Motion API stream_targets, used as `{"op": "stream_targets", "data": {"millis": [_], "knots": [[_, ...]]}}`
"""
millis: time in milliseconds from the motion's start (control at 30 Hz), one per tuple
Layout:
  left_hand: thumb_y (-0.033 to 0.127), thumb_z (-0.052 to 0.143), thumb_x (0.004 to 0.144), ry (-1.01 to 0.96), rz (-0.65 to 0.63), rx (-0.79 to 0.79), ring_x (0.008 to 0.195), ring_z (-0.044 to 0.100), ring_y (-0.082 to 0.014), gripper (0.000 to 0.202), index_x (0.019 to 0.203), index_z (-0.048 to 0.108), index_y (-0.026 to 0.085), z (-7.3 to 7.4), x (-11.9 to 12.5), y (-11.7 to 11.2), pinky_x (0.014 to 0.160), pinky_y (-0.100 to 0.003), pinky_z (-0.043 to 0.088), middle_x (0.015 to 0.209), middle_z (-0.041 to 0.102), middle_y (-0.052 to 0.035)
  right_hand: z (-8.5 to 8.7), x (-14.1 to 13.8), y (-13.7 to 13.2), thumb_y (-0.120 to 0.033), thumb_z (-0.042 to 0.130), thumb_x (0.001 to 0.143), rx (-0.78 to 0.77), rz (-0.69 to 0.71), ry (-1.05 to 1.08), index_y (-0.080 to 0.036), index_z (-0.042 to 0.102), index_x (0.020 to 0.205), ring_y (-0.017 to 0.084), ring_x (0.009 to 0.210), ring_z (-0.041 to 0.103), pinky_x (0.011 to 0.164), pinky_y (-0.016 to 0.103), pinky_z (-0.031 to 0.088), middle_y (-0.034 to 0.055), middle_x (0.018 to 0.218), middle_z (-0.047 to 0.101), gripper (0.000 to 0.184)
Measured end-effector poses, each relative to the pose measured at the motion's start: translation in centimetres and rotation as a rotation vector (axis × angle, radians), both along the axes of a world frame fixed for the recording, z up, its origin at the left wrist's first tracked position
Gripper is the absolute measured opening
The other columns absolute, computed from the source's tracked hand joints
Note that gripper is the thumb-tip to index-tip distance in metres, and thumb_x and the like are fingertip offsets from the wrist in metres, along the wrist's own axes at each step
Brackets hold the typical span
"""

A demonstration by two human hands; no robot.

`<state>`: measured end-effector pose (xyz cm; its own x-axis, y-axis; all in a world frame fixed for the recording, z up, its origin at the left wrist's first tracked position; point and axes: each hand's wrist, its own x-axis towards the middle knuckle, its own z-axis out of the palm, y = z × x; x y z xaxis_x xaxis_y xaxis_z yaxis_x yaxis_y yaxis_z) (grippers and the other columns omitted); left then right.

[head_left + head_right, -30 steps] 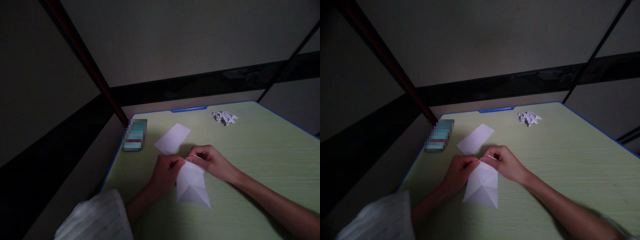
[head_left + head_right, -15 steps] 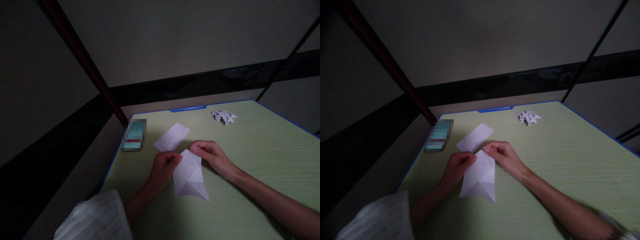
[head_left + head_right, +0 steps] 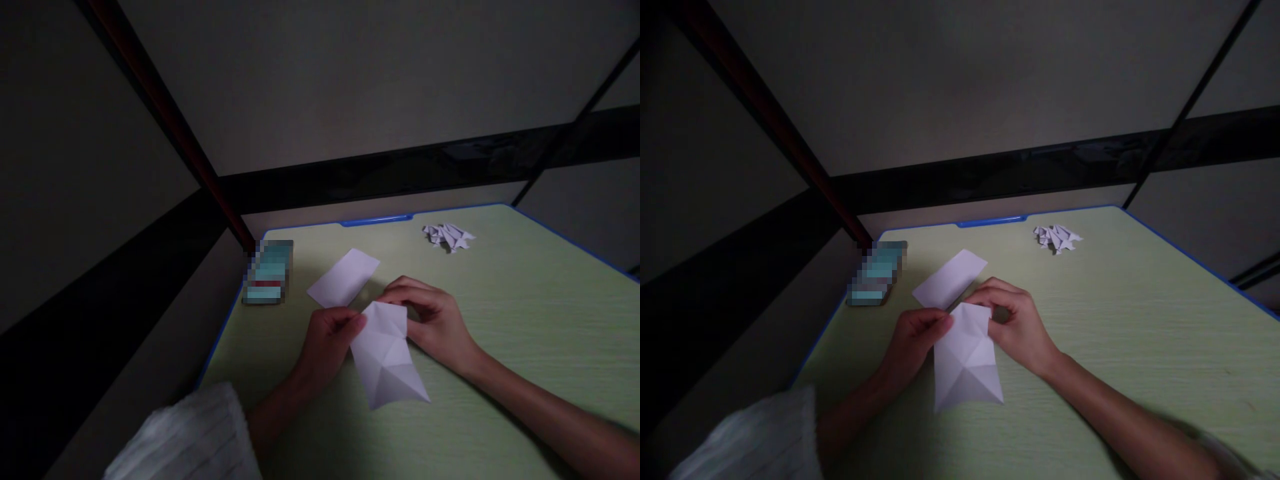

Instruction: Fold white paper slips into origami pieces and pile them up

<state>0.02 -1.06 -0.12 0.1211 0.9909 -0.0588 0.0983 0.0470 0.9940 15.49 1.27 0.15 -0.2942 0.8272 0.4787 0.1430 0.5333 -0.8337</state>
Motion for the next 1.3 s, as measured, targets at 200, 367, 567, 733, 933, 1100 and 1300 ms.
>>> {"op": "stream_targets", "data": {"millis": [200, 367, 567, 733, 933, 1100, 1300], "knots": [[0.031, 0.051, 0.067, 0.044, -0.066, 0.029, 0.044, 0.026, -0.0053, 0.029, 0.045, 0.044, 0.013, -0.3, 0.2, -0.3, 0.041, -0.019, 0.019, 0.044, 0.03, 0.0052, 0.2, -0.1, -0.2, -0.01, 0.058, 0.065, 0.124, -0.065, -0.045, -0.019, 0.062, 0.068, 0.014, 0.064, 0.053, 0.053, 0.025, 0.041, 0.0026, 0.07, 0.055, 0.01], [0.032, 0.05, 0.067, 0.053, -0.045, 0.031, 0.044, 0.028, -0.0057, 0.029, 0.045, 0.046, 0.012, -0.1, 0.2, -0.3, 0.041, -0.019, 0.02, 0.044, 0.031, 0.0048, 0.0, -0.1, -0.7, -0.008, 0.053, 0.066, 0.281, -0.134, -0.111, -0.02, 0.057, 0.064, 0.015, 0.064, 0.053, 0.054, 0.027, 0.042, 0.0035, 0.072, 0.055, 0.012], [0.03, 0.049, 0.068, 0.069, -0.051, 0.032, 0.044, 0.027, -0.0053, 0.029, 0.046, 0.045, 0.012, -0.5, 0.3, -0.3, 0.041, -0.019, 0.019, 0.044, 0.031, 0.005, -0.5, 0.3, -0.6, 0.0, 0.045, 0.064, 0.357, -0.005, -0.171, -0.018, 0.056, 0.079, 0.017, 0.08, 0.053, 0.066, 0.028, 0.044, 0.0066, 0.086, 0.056, 0.026], [0.035, 0.046, 0.071, 0.153, -0.098, 0.079, 0.043, 0.032, -0.0064, 0.033, 0.046, 0.047, 0.012, 0.3, -0.2, 0.1, 0.041, -0.019, 0.024, 0.043, 0.033, 0.0045, -0.5, -0.3, -0.5, -0.003, 0.046, 0.065, 0.065, 0.007, -0.01, -0.018, 0.056, 0.075, 0.016, 0.07, 0.056, 0.058, 0.026, 0.043, 0.0045, 0.077, 0.059, 0.021], [0.038, 0.031, 0.078, 0.473, 0.231, 0.298, 0.086, 0.052, -0.0179, 0.036, 0.096, 0.052, 0.015, 3.5, -7.7, 7.0, 0.074, -0.029, 0.04, 0.095, 0.058, -0.0077, -0.9, -0.9, -0.3, -0.007, 0.051, 0.066, -0.091, -0.031, 0.08, -0.018, 0.057, 0.074, 0.015, 0.069, 0.056, 0.057, 0.024, 0.043, 0.0044, 0.075, 0.06, 0.015], [0.035, 0.028, 0.079, 0.811, 0.301, 0.192, 0.106, 0.044, -0.0255, 0.041, 0.11, 0.04, 0.012, 2.4, -13.5, 11.7, 0.089, -0.042, 0.028, 0.112, 0.051, -0.0143, -1.1, -0.9, -0.2, -0.007, 0.051, 0.068, -0.106, 0.01, 0.029, -0.018, 0.057, 0.075, 0.016, 0.072, 0.055, 0.06, 0.025, 0.043, 0.0048, 0.078, 0.059, 0.014], [0.03, 0.031, 0.078, 0.881, 0.322, 0.258, 0.104, 0.046, -0.0218, 0.035, 0.108, 0.041, 0.016, 2.3, -15.0, 10.6, 0.093, -0.04, 0.022, 0.089, 0.063, -0.0077, -1.2, -0.9, 0.0, -0.005, 0.05, 0.067, -0.117, 0.023, 0.029, -0.019, 0.056, 0.075, 0.016, 0.073, 0.055, 0.061, 0.026, 0.041, 0.0041, 0.079, 0.058, 0.017]]}}
